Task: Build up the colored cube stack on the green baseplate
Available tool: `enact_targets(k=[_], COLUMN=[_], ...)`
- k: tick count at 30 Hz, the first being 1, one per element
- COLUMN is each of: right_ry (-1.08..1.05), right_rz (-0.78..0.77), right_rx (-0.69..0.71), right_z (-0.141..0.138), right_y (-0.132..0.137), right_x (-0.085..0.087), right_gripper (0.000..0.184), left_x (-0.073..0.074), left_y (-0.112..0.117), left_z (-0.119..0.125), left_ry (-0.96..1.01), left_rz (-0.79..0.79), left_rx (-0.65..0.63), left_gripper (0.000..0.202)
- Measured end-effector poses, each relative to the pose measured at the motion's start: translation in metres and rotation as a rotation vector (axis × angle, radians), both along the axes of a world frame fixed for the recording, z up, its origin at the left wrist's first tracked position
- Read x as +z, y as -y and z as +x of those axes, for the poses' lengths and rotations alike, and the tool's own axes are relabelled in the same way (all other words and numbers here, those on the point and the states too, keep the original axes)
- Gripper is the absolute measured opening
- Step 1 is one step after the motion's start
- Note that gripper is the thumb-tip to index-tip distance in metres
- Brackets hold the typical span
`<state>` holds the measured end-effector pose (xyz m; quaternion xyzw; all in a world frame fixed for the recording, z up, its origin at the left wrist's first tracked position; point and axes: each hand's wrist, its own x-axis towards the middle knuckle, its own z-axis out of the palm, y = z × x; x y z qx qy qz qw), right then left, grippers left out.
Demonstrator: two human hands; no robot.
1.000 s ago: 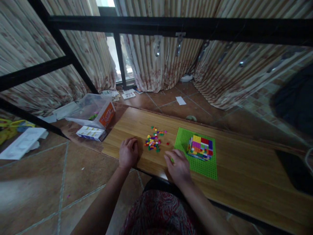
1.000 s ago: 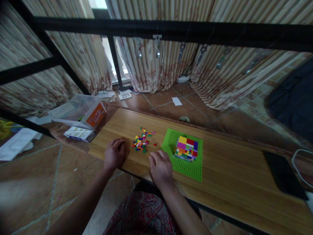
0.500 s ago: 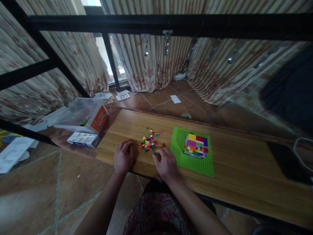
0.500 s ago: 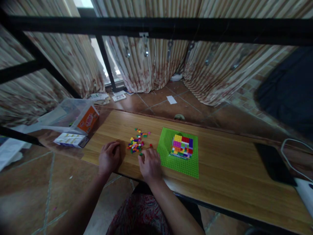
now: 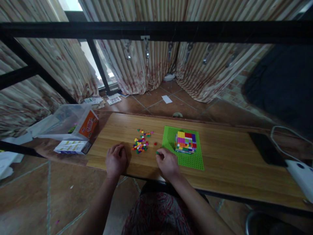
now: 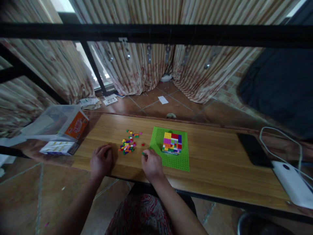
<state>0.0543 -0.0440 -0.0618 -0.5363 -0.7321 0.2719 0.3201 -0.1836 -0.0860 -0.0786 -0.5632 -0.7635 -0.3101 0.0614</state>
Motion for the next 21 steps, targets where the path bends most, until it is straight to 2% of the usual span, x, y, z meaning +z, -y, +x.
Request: enact_targets(k=[4, 7, 11, 17, 21], right_ry=[0.190, 0.165, -0.042, -0.450, -0.674], right_rz=[0.044, 0.043, 0.042, -0.188, -0.219], right_rx=[0.070, 0.079, 0.048, -0.068, -0.154], right_z=[-0.012, -0.010, 0.004, 0.033, 0.044], right_y=[-0.007, -0.007, -0.001, 0.013, 0.014], right_x=[0.004, 0.006, 0.006, 0.011, 0.016], right_gripper=[0.016, 0.017, 0.019, 0.022, 0.021], left_x=[0.001, 0.003, 0.004, 0.004, 0.004], left_y=[0.000, 0.000, 0.001, 0.000, -0.001], left_z=[0.000, 0.000, 0.001, 0.000, -0.001], left_ry=[0.007, 0.006, 0.004, 0.007, 0.006], left_rz=[-0.001, -0.001, -0.002, 0.010, 0.007], left_rx=[-0.015, -0.009, -0.006, 0.000, -0.009], left_gripper=[0.025, 0.024, 0.023, 0.023, 0.022])
